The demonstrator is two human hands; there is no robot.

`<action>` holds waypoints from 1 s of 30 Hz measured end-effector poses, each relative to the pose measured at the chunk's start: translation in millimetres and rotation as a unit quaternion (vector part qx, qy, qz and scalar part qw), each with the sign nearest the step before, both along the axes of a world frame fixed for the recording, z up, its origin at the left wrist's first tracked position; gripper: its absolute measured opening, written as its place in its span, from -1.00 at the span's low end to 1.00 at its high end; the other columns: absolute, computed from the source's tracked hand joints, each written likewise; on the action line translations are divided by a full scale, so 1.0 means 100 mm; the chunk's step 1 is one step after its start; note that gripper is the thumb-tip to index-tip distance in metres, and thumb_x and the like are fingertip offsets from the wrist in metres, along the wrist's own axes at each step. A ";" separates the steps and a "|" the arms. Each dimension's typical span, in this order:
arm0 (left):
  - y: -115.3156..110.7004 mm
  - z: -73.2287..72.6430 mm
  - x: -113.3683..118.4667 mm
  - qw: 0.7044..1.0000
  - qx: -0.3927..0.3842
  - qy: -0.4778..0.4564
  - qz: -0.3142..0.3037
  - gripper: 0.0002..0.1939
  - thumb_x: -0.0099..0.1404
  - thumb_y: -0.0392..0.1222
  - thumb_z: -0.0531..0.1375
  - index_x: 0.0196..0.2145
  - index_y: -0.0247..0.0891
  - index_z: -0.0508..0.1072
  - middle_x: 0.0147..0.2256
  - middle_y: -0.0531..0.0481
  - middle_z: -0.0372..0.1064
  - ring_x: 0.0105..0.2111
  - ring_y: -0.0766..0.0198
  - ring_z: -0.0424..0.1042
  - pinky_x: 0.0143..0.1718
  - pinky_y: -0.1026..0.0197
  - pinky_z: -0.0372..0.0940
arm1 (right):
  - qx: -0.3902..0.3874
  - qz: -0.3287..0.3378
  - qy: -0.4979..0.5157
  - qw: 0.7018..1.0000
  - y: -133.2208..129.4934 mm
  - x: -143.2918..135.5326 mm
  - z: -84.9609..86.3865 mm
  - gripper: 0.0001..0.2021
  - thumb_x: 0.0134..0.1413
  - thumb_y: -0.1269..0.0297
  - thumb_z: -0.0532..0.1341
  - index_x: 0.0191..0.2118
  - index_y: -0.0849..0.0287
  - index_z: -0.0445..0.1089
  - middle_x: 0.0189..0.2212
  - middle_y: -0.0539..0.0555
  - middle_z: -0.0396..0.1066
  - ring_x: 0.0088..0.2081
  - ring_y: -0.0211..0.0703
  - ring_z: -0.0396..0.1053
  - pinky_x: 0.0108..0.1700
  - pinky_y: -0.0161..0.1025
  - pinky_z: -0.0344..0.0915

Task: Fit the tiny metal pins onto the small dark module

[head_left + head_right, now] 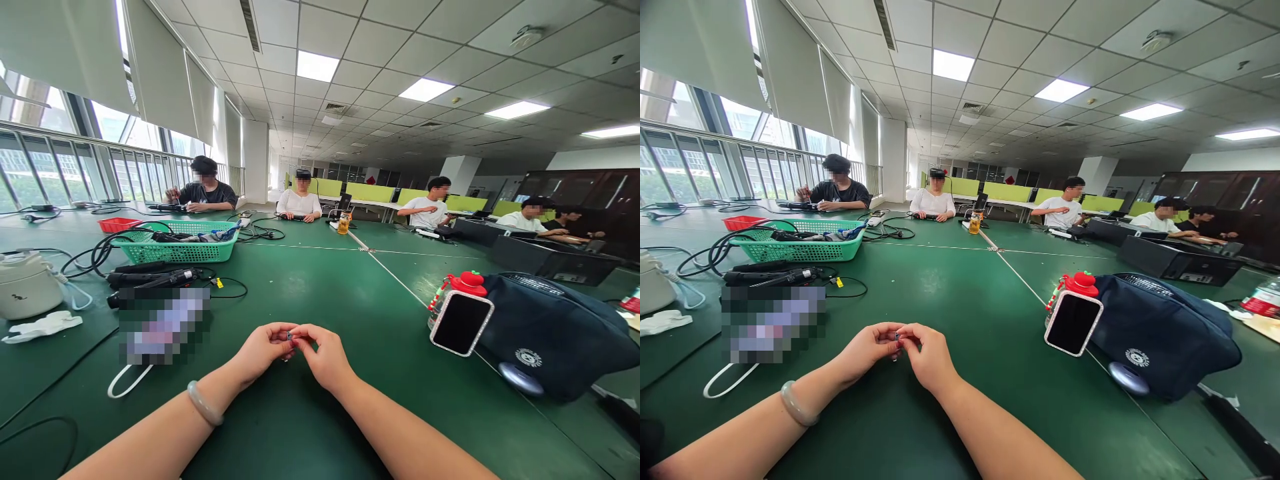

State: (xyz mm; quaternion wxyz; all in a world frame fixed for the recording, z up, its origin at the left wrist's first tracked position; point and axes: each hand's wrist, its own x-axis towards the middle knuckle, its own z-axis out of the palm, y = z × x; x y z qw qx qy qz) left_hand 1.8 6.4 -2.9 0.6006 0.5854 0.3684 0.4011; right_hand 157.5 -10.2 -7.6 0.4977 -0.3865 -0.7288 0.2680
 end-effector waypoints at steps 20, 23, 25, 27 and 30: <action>-0.03 0.04 -0.02 1.000 -0.025 -0.009 -0.001 -0.55 -0.03 -0.12 0.30 -0.16 -0.33 0.44 -0.48 0.02 0.39 -0.52 0.40 0.29 -0.37 0.24 0.25 | 0.097 -0.045 -0.049 0.993 -0.03 0.03 0.02 -0.85 0.01 0.42 0.13 -0.31 0.12 0.41 -0.36 0.04 0.42 -0.34 -0.22 0.35 -0.27 -0.28 0.32; -0.03 0.04 -0.02 0.999 -0.031 -0.001 0.008 -0.53 -0.03 -0.11 0.30 -0.14 -0.32 0.43 -0.50 0.03 0.38 -0.50 0.38 0.31 -0.36 0.24 0.26 | 0.088 -0.057 -0.045 0.993 -0.01 0.04 0.01 -0.87 0.01 0.39 0.14 -0.33 0.12 0.42 -0.37 0.05 0.43 -0.35 -0.22 0.35 -0.27 -0.27 0.31; -0.04 0.04 -0.02 0.999 -0.031 -0.004 0.012 -0.52 -0.04 -0.11 0.31 -0.13 -0.31 0.43 -0.47 0.02 0.39 -0.49 0.38 0.32 -0.35 0.23 0.28 | 0.087 -0.058 -0.044 0.994 0.00 0.04 0.02 -0.88 0.02 0.37 0.13 -0.36 0.12 0.43 -0.38 0.04 0.43 -0.32 -0.20 0.36 -0.23 -0.25 0.30; -0.03 0.03 -0.02 0.999 -0.029 -0.006 0.012 -0.51 -0.04 -0.12 0.30 -0.12 -0.31 0.42 -0.45 0.02 0.39 -0.48 0.38 0.33 -0.35 0.23 0.28 | 0.080 -0.057 -0.045 0.994 0.00 0.05 0.03 -0.87 0.04 0.36 0.12 -0.39 0.13 0.42 -0.40 0.04 0.43 -0.33 -0.20 0.35 -0.23 -0.26 0.29; -0.02 0.00 -0.01 1.000 -0.013 0.004 0.014 -0.51 -0.02 -0.14 0.29 -0.10 -0.32 0.41 -0.45 0.02 0.39 -0.48 0.37 0.33 -0.36 0.23 0.29 | 0.057 -0.065 -0.053 0.995 -0.01 0.05 0.04 -0.87 0.05 0.36 0.10 -0.41 0.15 0.39 -0.44 0.03 0.40 -0.40 -0.23 0.32 -0.32 -0.30 0.27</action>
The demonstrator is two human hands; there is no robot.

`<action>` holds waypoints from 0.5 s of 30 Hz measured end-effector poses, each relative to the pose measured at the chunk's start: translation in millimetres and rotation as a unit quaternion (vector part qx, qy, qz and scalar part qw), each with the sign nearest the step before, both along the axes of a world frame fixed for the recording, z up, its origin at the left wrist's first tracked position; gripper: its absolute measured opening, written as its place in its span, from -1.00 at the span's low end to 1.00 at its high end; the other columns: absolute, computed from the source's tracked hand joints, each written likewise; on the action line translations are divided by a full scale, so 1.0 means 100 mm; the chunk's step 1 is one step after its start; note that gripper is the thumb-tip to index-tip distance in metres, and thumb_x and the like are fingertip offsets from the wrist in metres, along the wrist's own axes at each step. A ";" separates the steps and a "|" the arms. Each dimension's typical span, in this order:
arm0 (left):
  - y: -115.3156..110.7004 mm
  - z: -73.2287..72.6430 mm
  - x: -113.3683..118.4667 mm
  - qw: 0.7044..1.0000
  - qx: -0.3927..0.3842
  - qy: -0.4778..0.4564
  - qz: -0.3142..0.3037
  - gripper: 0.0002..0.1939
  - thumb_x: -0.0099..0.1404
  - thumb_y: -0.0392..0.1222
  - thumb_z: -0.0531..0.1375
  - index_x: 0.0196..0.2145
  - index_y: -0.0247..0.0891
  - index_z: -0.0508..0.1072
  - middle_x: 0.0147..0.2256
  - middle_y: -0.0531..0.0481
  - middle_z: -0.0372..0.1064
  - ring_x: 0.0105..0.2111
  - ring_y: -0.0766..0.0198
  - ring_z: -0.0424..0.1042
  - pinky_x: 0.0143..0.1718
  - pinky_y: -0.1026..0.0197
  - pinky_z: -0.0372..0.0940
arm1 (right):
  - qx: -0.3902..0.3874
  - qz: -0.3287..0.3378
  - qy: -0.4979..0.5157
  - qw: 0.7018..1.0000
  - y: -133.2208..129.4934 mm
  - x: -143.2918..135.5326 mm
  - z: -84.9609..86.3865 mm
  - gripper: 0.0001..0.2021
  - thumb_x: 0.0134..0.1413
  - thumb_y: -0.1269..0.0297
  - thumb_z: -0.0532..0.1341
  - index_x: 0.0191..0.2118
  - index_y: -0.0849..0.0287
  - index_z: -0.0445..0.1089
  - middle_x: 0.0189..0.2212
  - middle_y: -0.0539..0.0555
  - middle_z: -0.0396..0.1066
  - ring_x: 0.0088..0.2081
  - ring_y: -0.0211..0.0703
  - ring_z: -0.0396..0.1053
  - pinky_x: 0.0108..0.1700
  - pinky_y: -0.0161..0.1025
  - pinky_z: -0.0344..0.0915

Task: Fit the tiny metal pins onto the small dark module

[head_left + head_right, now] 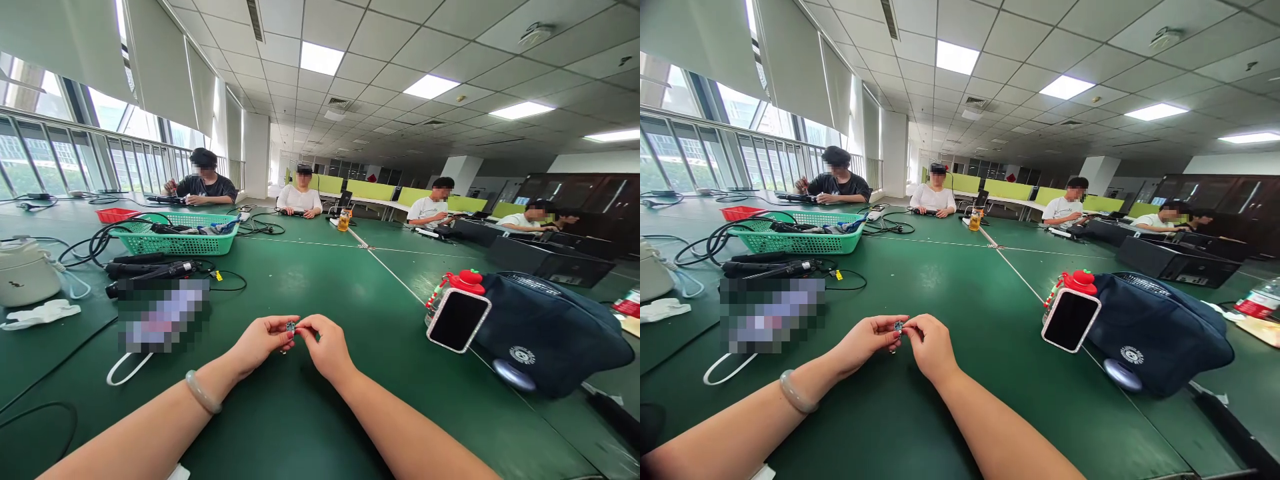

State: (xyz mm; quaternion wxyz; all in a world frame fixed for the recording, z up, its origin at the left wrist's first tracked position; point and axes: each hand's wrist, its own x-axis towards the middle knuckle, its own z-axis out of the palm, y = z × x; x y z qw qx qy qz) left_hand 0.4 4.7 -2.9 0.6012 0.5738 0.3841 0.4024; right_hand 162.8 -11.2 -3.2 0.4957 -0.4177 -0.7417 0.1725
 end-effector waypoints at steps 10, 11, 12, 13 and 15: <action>-0.02 0.03 0.00 0.985 0.120 0.118 0.036 -0.58 0.00 -0.20 0.23 -0.12 -0.29 0.44 -0.35 -0.03 0.46 -0.42 0.28 0.36 -0.35 0.22 0.31 | -0.042 -0.001 -0.016 0.999 0.03 -0.01 -0.04 -0.88 0.05 0.33 0.05 -0.43 0.17 0.29 -0.48 0.00 0.30 -0.46 -0.27 0.25 -0.38 -0.33 0.23; -0.02 0.04 0.00 0.983 0.126 0.127 0.042 -0.58 0.01 -0.19 0.22 -0.12 -0.28 0.44 -0.34 -0.03 0.46 -0.41 0.26 0.37 -0.34 0.22 0.31 | -0.044 -0.001 -0.019 0.999 0.03 -0.01 -0.04 -0.88 0.06 0.32 0.05 -0.43 0.17 0.29 -0.48 0.00 0.30 -0.46 -0.27 0.24 -0.38 -0.33 0.22; -0.03 0.04 0.01 0.981 0.131 0.133 0.045 -0.58 0.01 -0.17 0.22 -0.12 -0.27 0.44 -0.33 -0.04 0.46 -0.39 0.25 0.38 -0.33 0.21 0.31 | -0.046 -0.002 -0.022 0.999 0.04 -0.01 -0.05 -0.87 0.06 0.32 0.04 -0.43 0.17 0.29 -0.48 0.00 0.29 -0.46 -0.27 0.24 -0.39 -0.34 0.22; -0.03 0.04 0.00 0.981 0.134 0.135 0.046 -0.57 0.02 -0.16 0.22 -0.11 -0.27 0.44 -0.31 -0.04 0.46 -0.38 0.24 0.38 -0.33 0.21 0.32 | -0.048 0.000 -0.024 0.999 0.04 0.00 -0.05 -0.87 0.07 0.32 0.04 -0.42 0.16 0.29 -0.47 0.00 0.30 -0.46 -0.27 0.24 -0.39 -0.34 0.21; -0.02 0.02 0.00 0.981 0.136 0.132 0.044 -0.56 0.03 -0.13 0.21 -0.10 -0.27 0.43 -0.27 -0.06 0.46 -0.35 0.22 0.39 -0.31 0.20 0.32 | -0.047 0.005 -0.027 0.999 0.04 0.00 -0.06 -0.87 0.08 0.31 0.04 -0.39 0.16 0.30 -0.46 -0.01 0.30 -0.45 -0.27 0.25 -0.39 -0.34 0.21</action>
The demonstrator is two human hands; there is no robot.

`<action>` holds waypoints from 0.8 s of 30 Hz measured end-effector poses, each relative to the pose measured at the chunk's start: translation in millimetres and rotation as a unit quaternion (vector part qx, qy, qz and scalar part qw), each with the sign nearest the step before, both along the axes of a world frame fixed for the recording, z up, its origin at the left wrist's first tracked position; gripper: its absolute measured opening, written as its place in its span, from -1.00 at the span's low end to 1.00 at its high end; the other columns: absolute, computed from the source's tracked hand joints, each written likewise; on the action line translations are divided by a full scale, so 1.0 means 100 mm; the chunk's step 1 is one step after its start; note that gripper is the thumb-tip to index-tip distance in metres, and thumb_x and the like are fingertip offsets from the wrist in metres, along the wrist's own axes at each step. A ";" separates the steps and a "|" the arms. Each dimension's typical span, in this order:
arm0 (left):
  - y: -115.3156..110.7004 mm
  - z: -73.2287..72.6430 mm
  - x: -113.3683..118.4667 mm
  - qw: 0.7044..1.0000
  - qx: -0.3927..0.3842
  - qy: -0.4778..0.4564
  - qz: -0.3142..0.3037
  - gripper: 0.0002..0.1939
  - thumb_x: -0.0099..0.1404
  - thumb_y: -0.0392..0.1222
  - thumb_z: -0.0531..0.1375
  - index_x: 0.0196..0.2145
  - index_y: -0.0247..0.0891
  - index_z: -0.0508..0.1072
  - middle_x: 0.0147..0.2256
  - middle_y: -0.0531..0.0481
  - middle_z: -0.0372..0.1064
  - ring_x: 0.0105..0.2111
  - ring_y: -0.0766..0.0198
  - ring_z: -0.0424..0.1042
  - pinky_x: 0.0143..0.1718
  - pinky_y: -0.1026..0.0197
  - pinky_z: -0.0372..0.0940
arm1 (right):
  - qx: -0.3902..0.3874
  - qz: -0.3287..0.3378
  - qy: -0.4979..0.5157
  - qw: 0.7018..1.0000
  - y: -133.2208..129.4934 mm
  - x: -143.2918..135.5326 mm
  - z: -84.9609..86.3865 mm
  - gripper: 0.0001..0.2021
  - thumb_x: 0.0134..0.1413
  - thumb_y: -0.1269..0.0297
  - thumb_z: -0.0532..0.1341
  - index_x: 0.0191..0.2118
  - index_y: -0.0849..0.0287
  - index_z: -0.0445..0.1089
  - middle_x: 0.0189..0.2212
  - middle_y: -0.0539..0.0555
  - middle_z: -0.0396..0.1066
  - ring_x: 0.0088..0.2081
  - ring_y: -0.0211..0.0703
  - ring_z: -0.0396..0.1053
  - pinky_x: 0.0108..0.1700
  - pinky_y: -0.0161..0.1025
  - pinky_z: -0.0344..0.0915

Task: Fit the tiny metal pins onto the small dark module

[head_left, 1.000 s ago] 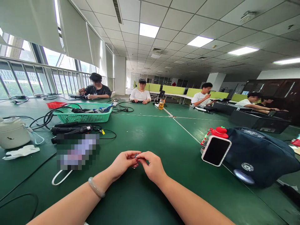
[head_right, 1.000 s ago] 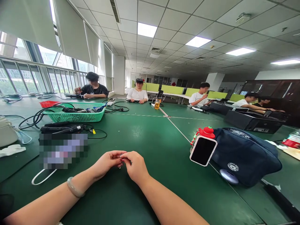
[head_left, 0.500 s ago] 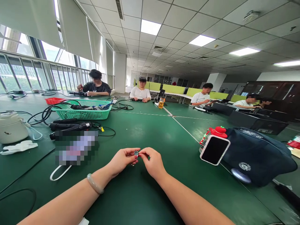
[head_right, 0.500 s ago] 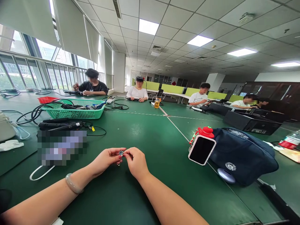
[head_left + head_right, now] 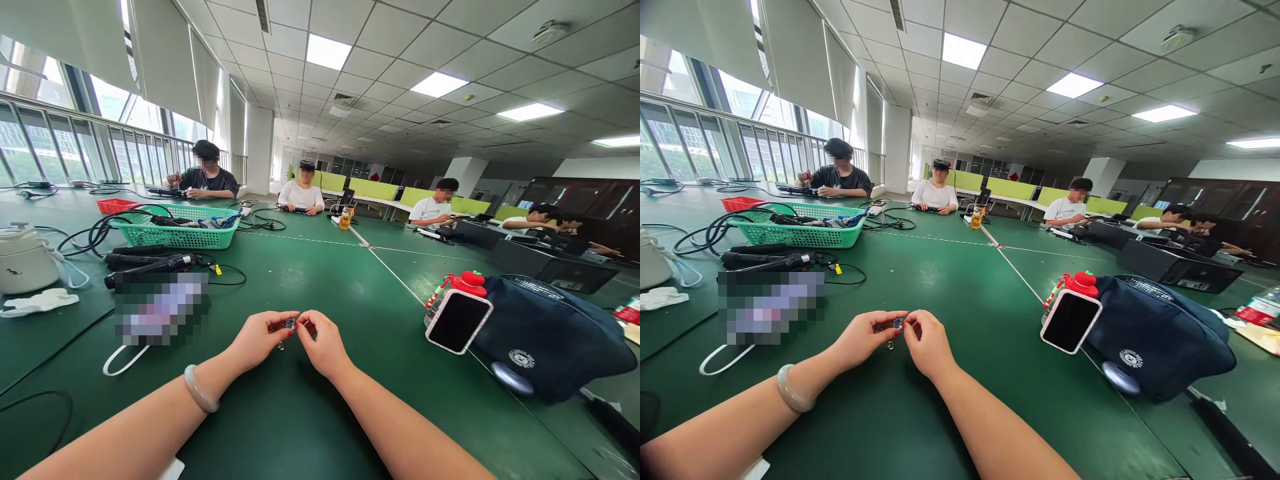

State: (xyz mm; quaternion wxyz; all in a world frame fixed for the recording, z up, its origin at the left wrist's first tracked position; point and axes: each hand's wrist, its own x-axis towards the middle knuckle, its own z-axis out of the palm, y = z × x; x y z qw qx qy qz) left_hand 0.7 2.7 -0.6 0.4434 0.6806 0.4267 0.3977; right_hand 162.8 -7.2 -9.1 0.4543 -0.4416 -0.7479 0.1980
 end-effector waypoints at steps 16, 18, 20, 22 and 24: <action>0.01 -0.01 -0.01 0.996 0.049 0.074 -0.012 -0.59 0.12 -0.10 0.11 -0.06 -0.21 0.42 -0.32 -0.02 0.44 -0.41 0.28 0.35 -0.29 0.26 0.28 | 0.007 0.003 -0.053 0.999 0.02 0.01 -0.03 -0.85 0.13 0.30 0.00 -0.41 0.15 0.25 -0.45 0.00 0.31 -0.42 -0.24 0.24 -0.38 -0.33 0.16; 0.01 -0.02 -0.01 0.996 0.049 0.074 -0.013 -0.58 0.12 -0.10 0.11 -0.06 -0.22 0.41 -0.32 -0.03 0.43 -0.41 0.28 0.35 -0.29 0.26 0.28 | 0.005 0.006 -0.054 0.999 0.02 0.01 -0.03 -0.85 0.13 0.31 0.00 -0.41 0.15 0.24 -0.44 0.01 0.31 -0.40 -0.24 0.24 -0.36 -0.33 0.16; 0.02 -0.03 -0.01 0.996 0.044 0.072 -0.018 -0.57 0.12 -0.10 0.11 -0.05 -0.23 0.40 -0.31 -0.03 0.43 -0.41 0.28 0.35 -0.29 0.26 0.28 | 0.002 0.006 -0.056 0.998 0.03 0.01 -0.03 -0.86 0.13 0.32 0.01 -0.41 0.15 0.23 -0.44 0.00 0.31 -0.40 -0.24 0.25 -0.35 -0.33 0.16; 0.01 -0.03 -0.01 0.997 0.033 0.065 -0.028 -0.56 0.12 -0.12 0.11 -0.03 -0.25 0.39 -0.32 -0.03 0.43 -0.42 0.29 0.34 -0.30 0.26 0.28 | -0.001 0.004 -0.059 0.998 0.03 0.01 -0.03 -0.87 0.12 0.32 0.02 -0.42 0.15 0.23 -0.45 -0.01 0.31 -0.40 -0.24 0.24 -0.36 -0.33 0.15; 0.00 -0.01 -0.01 0.998 0.018 0.052 -0.041 -0.54 0.11 -0.13 0.11 -0.01 -0.26 0.37 -0.34 -0.03 0.43 -0.43 0.29 0.34 -0.31 0.26 0.28 | -0.005 -0.001 -0.062 0.998 0.03 0.01 -0.03 -0.87 0.11 0.32 0.03 -0.43 0.14 0.24 -0.45 -0.01 0.31 -0.41 -0.25 0.24 -0.38 -0.34 0.14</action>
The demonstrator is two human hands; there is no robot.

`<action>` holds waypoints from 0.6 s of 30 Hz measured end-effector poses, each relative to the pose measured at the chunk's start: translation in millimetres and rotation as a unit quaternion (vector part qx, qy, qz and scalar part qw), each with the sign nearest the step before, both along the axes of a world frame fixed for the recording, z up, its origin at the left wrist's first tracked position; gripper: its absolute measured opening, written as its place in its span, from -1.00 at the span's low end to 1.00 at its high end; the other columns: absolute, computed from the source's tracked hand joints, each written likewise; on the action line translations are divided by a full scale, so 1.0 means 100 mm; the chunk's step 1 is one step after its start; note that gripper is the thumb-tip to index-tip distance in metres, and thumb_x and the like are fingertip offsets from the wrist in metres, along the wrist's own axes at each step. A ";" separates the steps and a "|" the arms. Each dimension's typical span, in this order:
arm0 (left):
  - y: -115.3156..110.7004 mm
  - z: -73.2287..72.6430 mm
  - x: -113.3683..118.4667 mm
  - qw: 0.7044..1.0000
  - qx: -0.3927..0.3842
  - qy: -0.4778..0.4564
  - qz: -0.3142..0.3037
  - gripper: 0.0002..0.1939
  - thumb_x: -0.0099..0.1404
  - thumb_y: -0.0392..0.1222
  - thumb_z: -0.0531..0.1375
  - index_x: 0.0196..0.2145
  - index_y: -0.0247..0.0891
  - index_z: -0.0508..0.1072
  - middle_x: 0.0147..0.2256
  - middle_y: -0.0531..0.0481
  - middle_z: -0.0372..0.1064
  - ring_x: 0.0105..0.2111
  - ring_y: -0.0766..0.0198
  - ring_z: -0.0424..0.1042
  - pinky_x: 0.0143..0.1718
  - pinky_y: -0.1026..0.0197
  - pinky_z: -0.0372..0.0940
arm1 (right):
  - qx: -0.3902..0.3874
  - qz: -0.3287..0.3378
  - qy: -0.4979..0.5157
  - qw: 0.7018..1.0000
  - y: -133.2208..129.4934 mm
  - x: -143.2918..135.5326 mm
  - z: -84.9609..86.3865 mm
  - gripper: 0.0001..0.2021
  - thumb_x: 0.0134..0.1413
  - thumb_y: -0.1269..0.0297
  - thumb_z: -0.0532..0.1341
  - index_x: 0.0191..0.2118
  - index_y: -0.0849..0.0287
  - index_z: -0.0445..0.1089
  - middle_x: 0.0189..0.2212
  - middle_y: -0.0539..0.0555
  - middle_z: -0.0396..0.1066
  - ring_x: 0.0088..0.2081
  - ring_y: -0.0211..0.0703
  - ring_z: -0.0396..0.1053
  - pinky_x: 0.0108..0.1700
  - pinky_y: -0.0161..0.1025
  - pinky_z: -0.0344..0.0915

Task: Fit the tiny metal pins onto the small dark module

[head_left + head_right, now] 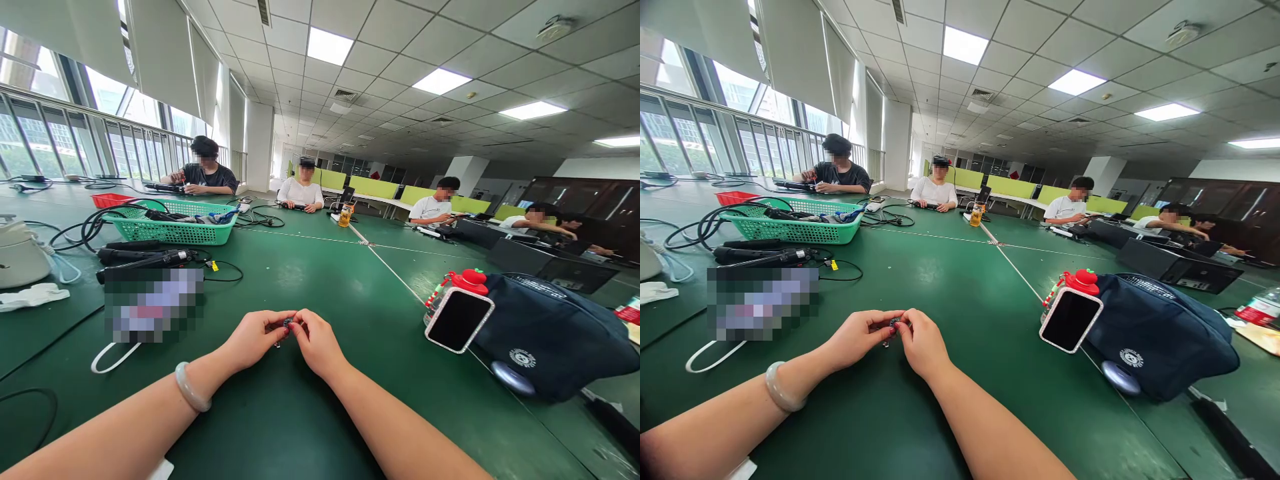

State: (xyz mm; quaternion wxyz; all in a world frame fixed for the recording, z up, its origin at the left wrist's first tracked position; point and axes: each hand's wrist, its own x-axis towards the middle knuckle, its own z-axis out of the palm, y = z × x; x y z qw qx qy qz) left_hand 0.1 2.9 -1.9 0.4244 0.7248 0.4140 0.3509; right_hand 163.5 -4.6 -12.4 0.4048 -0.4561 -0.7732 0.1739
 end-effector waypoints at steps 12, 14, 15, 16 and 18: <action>0.03 0.07 -0.05 0.988 0.048 0.114 0.093 -0.60 0.03 -0.16 0.10 -0.13 -0.18 0.44 -0.55 0.10 0.29 -0.54 0.33 0.26 -0.47 0.33 0.15 | -0.058 0.029 -0.085 0.994 0.05 0.18 -0.03 -0.96 -0.13 0.33 0.27 -0.46 0.12 0.39 -0.51 -0.03 0.32 -0.49 -0.28 0.25 -0.47 -0.35 0.16; 0.06 0.06 -0.07 0.985 0.047 0.124 0.107 -0.61 0.04 -0.18 0.09 -0.14 -0.17 0.45 -0.58 0.11 0.24 -0.58 0.35 0.20 -0.51 0.34 0.10 | -0.078 0.038 -0.090 0.992 0.03 0.20 -0.03 -0.86 -0.26 0.35 0.34 -0.45 0.12 0.42 -0.52 -0.04 0.32 -0.51 -0.29 0.26 -0.49 -0.36 0.18; 0.07 0.05 -0.08 0.984 0.045 0.129 0.112 -0.62 0.04 -0.20 0.09 -0.15 -0.17 0.45 -0.59 0.12 0.21 -0.60 0.36 0.16 -0.53 0.35 0.07 | -0.090 0.041 -0.087 0.991 0.02 0.20 -0.03 -0.84 -0.30 0.37 0.36 -0.45 0.12 0.43 -0.53 -0.05 0.32 -0.52 -0.29 0.26 -0.50 -0.36 0.19; 0.08 0.04 -0.08 0.983 0.042 0.136 0.113 -0.63 0.05 -0.21 0.08 -0.16 -0.17 0.46 -0.61 0.13 0.17 -0.61 0.37 0.13 -0.55 0.35 0.04 | -0.101 0.043 -0.080 0.991 0.02 0.20 -0.03 -0.84 -0.31 0.40 0.35 -0.46 0.12 0.44 -0.54 -0.05 0.32 -0.53 -0.30 0.27 -0.51 -0.37 0.20; 0.08 0.03 -0.07 0.982 0.038 0.148 0.111 -0.65 0.07 -0.24 0.05 -0.18 -0.16 0.47 -0.63 0.14 0.12 -0.64 0.39 0.06 -0.57 0.35 -0.01 | -0.117 0.043 -0.065 0.990 0.00 0.17 -0.04 -0.86 -0.28 0.47 0.33 -0.48 0.12 0.44 -0.57 -0.07 0.32 -0.55 -0.31 0.28 -0.52 -0.38 0.21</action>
